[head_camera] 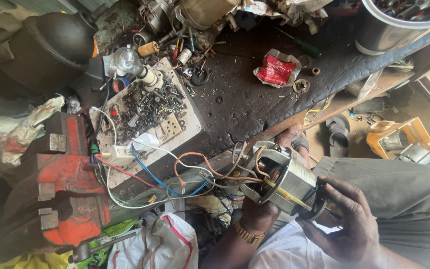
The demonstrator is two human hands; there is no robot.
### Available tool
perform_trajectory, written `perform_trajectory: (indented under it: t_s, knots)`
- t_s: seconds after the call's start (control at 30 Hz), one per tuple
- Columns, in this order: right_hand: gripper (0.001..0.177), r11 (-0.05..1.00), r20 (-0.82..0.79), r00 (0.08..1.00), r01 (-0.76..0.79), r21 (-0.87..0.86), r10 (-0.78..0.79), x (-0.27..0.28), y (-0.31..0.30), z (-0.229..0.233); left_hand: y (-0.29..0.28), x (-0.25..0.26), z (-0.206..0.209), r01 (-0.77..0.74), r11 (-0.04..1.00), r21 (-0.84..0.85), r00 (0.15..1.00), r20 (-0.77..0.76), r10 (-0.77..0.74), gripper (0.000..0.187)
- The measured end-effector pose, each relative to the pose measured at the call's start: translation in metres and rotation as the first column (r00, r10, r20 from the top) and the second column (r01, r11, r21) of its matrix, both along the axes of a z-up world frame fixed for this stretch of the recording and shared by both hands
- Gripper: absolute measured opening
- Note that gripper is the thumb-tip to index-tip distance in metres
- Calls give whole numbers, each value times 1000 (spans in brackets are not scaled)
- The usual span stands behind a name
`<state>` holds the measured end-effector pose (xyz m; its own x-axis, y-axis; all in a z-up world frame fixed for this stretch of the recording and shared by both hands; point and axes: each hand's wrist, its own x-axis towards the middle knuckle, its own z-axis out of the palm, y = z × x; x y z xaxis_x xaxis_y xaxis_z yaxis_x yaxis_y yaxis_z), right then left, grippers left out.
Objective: The person sits on the floor in a workshop and uses a screwdriver to adjust the internal wiring of a small motor. They then use pliers to cut a wire and manipulate small metal parts on the workbench.
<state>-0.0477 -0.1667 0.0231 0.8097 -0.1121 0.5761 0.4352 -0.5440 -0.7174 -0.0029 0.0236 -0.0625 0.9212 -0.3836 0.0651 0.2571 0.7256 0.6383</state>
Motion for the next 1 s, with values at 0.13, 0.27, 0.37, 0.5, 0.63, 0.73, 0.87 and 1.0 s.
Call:
perform_trajectory:
  t_s: [0.13,0.27,0.37,0.5,0.63,0.73,0.87,1.0]
  knots:
    - [86,999,-9,1000,-18,49,19,-2,-3,-11,3,-1,-8,-73,983,166,991,118,54,79]
    - [89,994,-41,999,-18,111,23,-6,-6,-17,15,3,-21,-347,752,561,875,482,44,75]
    - [90,994,-19,1000,-19,107,21,-5,-7,-16,21,6,-29,-573,515,638,685,717,-127,66]
    - [91,1000,18,1000,4,20,-5,-2,-12,-5,20,1,-34,-271,828,490,887,461,18,72]
    - [90,1000,38,999,4,-29,-3,-1,-14,-2,13,-2,-39,-224,875,429,929,365,59,74]
    - [91,1000,30,999,-29,10,29,-2,-11,-7,10,-1,-26,-126,930,346,968,247,39,77]
    - [92,999,4,1000,1,46,-1,-3,-6,-12,-1,6,6,-56,983,176,990,140,31,80]
    - [90,975,-90,995,-20,223,41,2,-1,-6,-2,16,38,-98,933,345,975,221,20,80]
